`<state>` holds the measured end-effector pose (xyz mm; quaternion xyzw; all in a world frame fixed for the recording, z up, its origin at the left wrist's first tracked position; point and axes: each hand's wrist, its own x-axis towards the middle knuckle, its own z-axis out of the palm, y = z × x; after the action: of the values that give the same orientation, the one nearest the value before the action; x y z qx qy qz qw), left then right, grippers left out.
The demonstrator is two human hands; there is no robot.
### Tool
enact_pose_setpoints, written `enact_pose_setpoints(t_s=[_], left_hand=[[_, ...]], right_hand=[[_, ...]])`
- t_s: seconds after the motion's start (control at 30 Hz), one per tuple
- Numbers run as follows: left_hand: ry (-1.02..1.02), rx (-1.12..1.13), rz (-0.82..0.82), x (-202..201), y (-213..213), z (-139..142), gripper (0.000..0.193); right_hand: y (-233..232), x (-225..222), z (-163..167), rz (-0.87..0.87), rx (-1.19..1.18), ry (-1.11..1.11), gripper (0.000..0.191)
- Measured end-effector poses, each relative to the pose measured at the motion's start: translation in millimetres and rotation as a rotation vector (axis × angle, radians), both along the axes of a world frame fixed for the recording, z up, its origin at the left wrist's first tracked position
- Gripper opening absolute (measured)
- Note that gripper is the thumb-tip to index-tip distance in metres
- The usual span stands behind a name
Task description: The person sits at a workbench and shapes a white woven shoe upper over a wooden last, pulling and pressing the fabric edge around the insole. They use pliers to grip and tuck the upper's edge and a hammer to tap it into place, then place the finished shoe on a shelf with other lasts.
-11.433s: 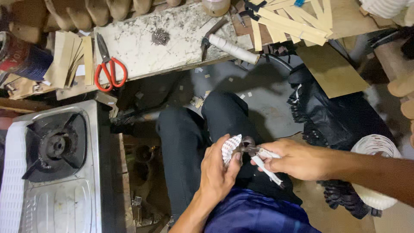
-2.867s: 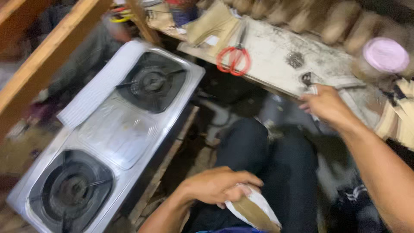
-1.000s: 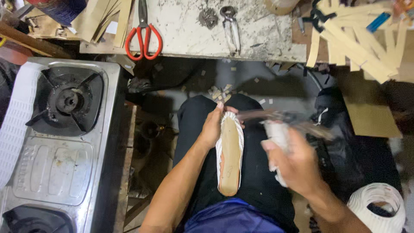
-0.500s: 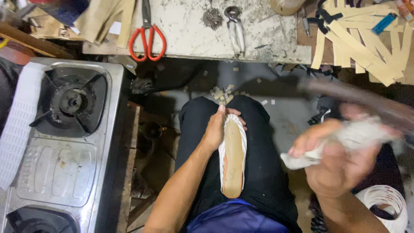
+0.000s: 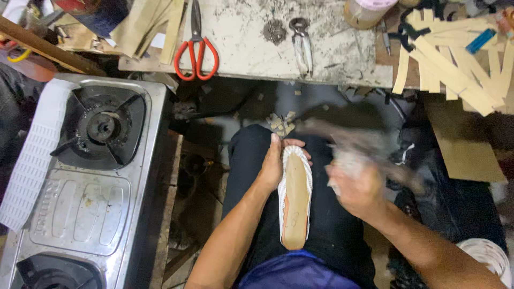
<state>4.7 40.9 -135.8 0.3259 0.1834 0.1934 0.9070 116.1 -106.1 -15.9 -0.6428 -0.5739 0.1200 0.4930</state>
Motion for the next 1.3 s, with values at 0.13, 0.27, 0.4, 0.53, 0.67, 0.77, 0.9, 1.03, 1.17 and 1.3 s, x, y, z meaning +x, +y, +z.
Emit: enact_pose_setpoints(t_s=[0.13, 0.27, 0.4, 0.53, 0.67, 0.77, 0.9, 1.03, 1.17, 1.3], left_hand=[[0.028, -0.083, 0.029, -2, -5, -2, 0.094], [0.002, -0.132, -0.007, -3, -7, -1, 0.096], [-0.028, -0.139, -0.020, -4, -1, -4, 0.096], [-0.056, -0.080, -0.051, -6, -6, -14, 0.099], [-0.050, -0.114, -0.048, -6, -9, -17, 0.094], [-0.046, -0.122, -0.001, -6, -5, -11, 0.087], [0.055, -0.064, -0.008, -10, -2, -3, 0.085], [-0.005, -0.087, -0.003, -10, -8, 0, 0.078], [-0.015, -0.030, -0.018, -12, -8, 8, 0.071], [0.006, 0.069, -0.005, -20, -8, 20, 0.057]], right_hand=[[2, 7, 9, 0.000, -0.855, -0.133, 0.048], [-34, -2, 9, -0.091, -0.077, 0.239, 0.033], [-17, -7, -20, 0.014, -0.314, -0.020, 0.030], [-19, -1, -11, -0.105, -0.903, 0.080, 0.052], [-44, -6, -5, -0.167, -0.072, 0.194, 0.025], [-34, -10, -24, -0.138, -0.127, 0.119, 0.027], [-29, 7, -34, -0.149, -0.882, 0.330, 0.058], [-9, 49, -27, -0.300, -0.643, 0.233, 0.054], [34, 95, -14, -0.393, -0.283, -0.460, 0.055], [69, 126, -10, -0.391, -0.380, -0.678, 0.056]])
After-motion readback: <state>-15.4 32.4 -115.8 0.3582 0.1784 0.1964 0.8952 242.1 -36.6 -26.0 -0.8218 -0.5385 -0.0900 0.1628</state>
